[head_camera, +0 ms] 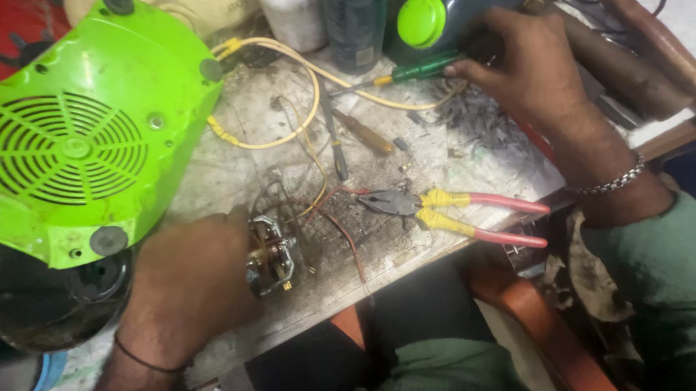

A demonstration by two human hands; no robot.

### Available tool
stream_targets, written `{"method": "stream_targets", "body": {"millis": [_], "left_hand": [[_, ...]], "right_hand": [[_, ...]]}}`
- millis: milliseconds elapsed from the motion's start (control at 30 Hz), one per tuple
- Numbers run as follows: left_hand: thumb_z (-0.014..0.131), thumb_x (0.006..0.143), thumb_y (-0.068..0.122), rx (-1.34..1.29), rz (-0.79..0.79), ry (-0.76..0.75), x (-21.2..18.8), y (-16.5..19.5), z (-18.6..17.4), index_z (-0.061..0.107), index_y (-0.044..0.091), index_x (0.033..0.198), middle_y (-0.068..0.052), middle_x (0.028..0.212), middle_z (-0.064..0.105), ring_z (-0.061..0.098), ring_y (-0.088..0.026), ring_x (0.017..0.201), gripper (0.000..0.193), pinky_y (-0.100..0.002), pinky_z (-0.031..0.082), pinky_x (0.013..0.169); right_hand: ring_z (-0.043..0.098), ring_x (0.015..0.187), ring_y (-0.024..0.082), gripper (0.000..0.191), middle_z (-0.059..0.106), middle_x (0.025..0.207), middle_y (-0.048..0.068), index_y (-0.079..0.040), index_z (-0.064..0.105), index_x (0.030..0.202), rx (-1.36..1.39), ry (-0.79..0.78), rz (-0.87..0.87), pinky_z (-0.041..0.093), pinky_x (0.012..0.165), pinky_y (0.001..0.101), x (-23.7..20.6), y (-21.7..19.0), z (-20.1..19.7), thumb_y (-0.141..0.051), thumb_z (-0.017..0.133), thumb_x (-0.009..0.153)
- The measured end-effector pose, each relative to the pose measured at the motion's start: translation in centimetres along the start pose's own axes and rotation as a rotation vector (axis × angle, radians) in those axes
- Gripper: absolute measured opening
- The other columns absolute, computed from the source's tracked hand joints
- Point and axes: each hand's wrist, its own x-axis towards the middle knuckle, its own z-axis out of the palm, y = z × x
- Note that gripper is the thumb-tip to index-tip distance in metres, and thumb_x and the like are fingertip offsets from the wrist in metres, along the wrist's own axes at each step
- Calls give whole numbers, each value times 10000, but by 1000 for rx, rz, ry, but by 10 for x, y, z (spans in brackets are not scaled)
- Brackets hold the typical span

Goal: The person works on an electric motor at a cluttered workbench, holding the motor housing and armature and fitting the armature into the housing by hand. They use a screwdriver on the motor, adjust copper windings and wires, and tap the assembly with a hammer before handling the reassembled motor.

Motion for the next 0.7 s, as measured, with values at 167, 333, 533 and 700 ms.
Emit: {"method": "stream_targets", "body": {"millis": [167,333,533,700], "left_hand": [[810,628,189,-38,4,66,-3,2,6,645,102,1081,-130,896,731,724,-351,856,490,-445,594,778],[851,572,179,-78,-2,61,-6,-1,7,641,87,1107,-149,936,724,714,-366,879,582,-458,591,782],[858,516,168,-210,68,197,-14,-15,10,654,87,1201,-166,942,723,690,-391,906,719,-482,554,819],[895,530,181,-391,142,367,-16,-24,28,608,68,1336,-183,1039,723,682,-384,934,863,-476,549,827]], "right_hand": [[739,790,287,324,735,891,168,17,703,1020,-79,-36,123,573,726,388,0,-9,4,-180,905,862],[754,803,288,193,762,928,153,-38,773,1040,-129,-154,7,591,763,393,-10,-13,-5,-116,818,870],[743,833,323,247,775,956,158,-67,809,1015,-234,-255,-57,586,799,431,-29,-24,2,-127,838,776],[769,836,261,242,774,975,141,-68,795,1049,-131,-247,143,614,810,389,-35,-21,-3,-152,807,822]]}}
